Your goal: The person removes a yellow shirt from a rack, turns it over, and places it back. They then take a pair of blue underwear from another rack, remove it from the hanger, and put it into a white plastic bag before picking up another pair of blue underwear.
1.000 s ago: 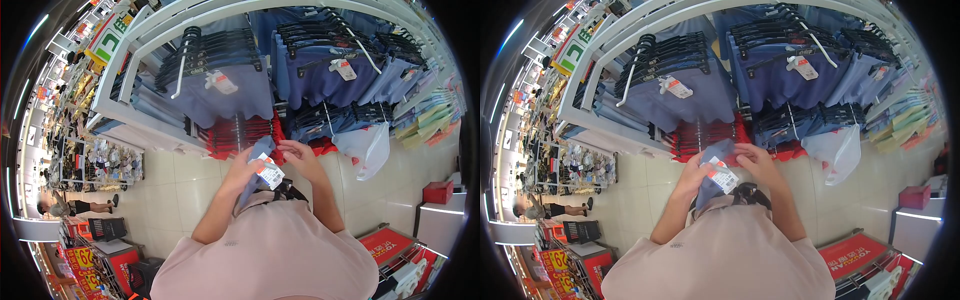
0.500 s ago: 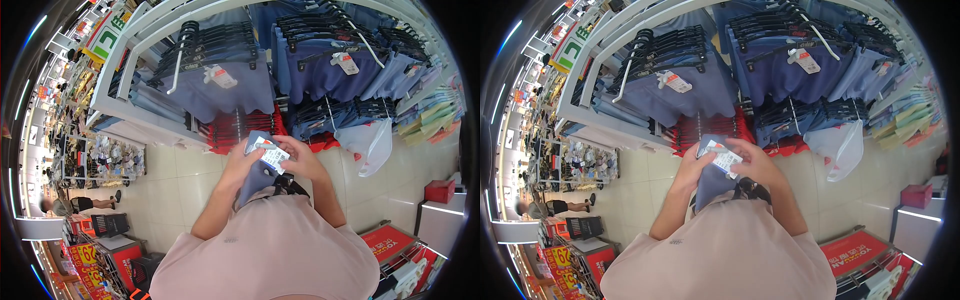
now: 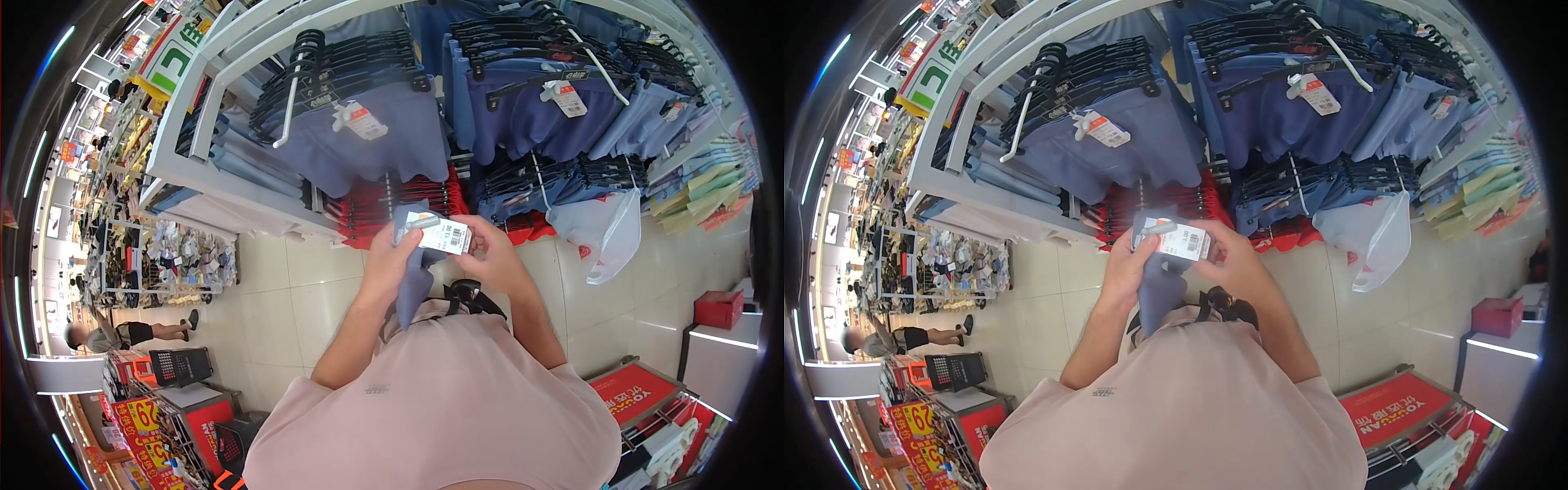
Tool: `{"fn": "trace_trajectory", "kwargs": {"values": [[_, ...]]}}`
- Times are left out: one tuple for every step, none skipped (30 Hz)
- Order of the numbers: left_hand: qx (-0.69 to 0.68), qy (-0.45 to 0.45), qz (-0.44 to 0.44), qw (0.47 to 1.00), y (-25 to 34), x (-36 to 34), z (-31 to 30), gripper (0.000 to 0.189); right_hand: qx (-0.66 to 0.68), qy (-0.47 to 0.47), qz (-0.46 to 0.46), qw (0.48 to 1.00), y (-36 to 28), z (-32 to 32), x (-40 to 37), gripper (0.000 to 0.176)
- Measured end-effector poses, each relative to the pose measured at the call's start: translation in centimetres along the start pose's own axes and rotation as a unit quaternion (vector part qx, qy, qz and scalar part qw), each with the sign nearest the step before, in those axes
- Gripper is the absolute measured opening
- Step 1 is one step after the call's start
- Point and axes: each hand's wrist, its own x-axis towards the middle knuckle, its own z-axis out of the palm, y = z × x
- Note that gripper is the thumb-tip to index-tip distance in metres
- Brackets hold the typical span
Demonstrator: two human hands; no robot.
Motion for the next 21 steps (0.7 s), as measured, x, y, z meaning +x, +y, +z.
{"fn": "trace_trajectory", "kwargs": {"values": [[-0.004, 0.0, -0.019, 1.0, -0.2, -0.1, -0.1, 0.037, 0.034, 0.004, -0.009, 0.999, 0.0, 0.2, 0.1, 0.056], [-0.009, 0.001, -0.037, 0.999, -0.5, -0.1, -0.3, 0.039, 0.068, 0.007, -0.017, 0.998, 0.1, 0.4, 0.1, 0.055], [-0.013, 0.001, -0.056, 0.998, -0.8, -0.1, -0.5, 0.041, 0.095, 0.008, -0.018, 0.995, 0.1, 0.5, 0.2, 0.054], [-0.042, -0.009, -0.071, 0.997, -1.1, 0.0, -0.8, 0.043, 0.122, 0.009, -0.018, 0.992, 0.1, 0.6, 0.2, 0.053], [-0.071, -0.019, -0.086, 0.994, -1.4, 0.1, -1.0, 0.045, 0.149, 0.01, -0.019, 0.989, 0.2, 0.7, 0.2, 0.051], [-0.099, -0.029, -0.1, 0.99, -1.4, 0.1, -1.0, 0.048, 0.153, 0.01, -0.014, 0.988, 0.3, 0.8, 0.2, 0.051], [-0.137, -0.018, -0.123, 0.983, -1.4, 0.0, -1.0, 0.048, 0.157, 0.011, -0.009, 0.987, 0.5, 0.8, 0.3, 0.05], [-0.175, -0.008, -0.145, 0.974, -1.2, -0.1, -0.8, 0.049, 0.162, 0.011, -0.004, 0.987, 0.6, 0.7, 0.3, 0.049], [-0.213, 0.002, -0.166, 0.963, -1.1, -0.1, -0.7, 0.049, 0.164, 0.006, 0.004, 0.986, 0.4, 0.7, 0.3, 0.047], [-0.24, -0.005, -0.179, 0.954, -1.0, -0.1, -0.7, 0.051, 0.166, 0.001, 0.013, 0.986, 0.0, 0.7, 0.3, 0.046], [-0.268, -0.012, -0.191, 0.944, -0.9, -0.2, -0.7, 0.053, 0.169, -0.004, 0.021, 0.985, -0.3, 0.7, 0.3, 0.045], [-0.295, -0.019, -0.202, 0.934, -0.9, -0.2, -0.8, 0.056, 0.162, -0.007, 0.026, 0.986, -0.4, 0.7, 0.3, 0.042], [-0.295, -0.017, -0.203, 0.933, -0.8, -0.3, -0.7, 0.056, 0.156, -0.01, 0.031, 0.987, -0.5, 0.8, 0.4, 0.039], [-0.295, -0.015, -0.204, 0.933, -0.7, -0.3, -0.7, 0.057, 0.15, -0.013, 0.036, 0.988, -0.5, 0.8, 0.4, 0.036], [-0.295, -0.013, -0.205, 0.933, -0.7, -0.3, -0.7, 0.058, 0.149, -0.023, 0.034, 0.988, -0.2, 0.8, 0.5, 0.033], [-0.297, -0.018, -0.204, 0.933, -0.8, -0.2, -0.8, 0.058, 0.148, -0.033, 0.032, 0.988, 0.3, 0.7, 0.6, 0.031], [-0.299, -0.023, -0.203, 0.932, -0.9, -0.2, -1.0, 0.058, 0.148, -0.043, 0.031, 0.988, 0.6, 0.6, 0.7, 0.028], [-0.301, -0.028, -0.202, 0.932, -1.1, -0.1, -1.2, 0.057, 0.151, -0.044, 0.03, 0.987, 0.6, 0.7, 0.7, 0.026], [-0.306, -0.033, -0.205, 0.929, -1.2, -0.1, -1.4, 0.057, 0.154, -0.046, 0.029, 0.987, 0.5, 0.7, 0.7, 0.025], [-0.311, -0.039, -0.208, 0.927, -1.3, 0.0, -1.5, 0.056, 0.157, -0.047, 0.028, 0.986, 0.5, 0.7, 0.7, 0.023], [-0.315, -0.044, -0.21, 0.924, -1.4, 0.0, -1.6, 0.056, 0.161, -0.047, 0.027, 0.985, 0.5, 0.7, 0.7, 0.023]]}}
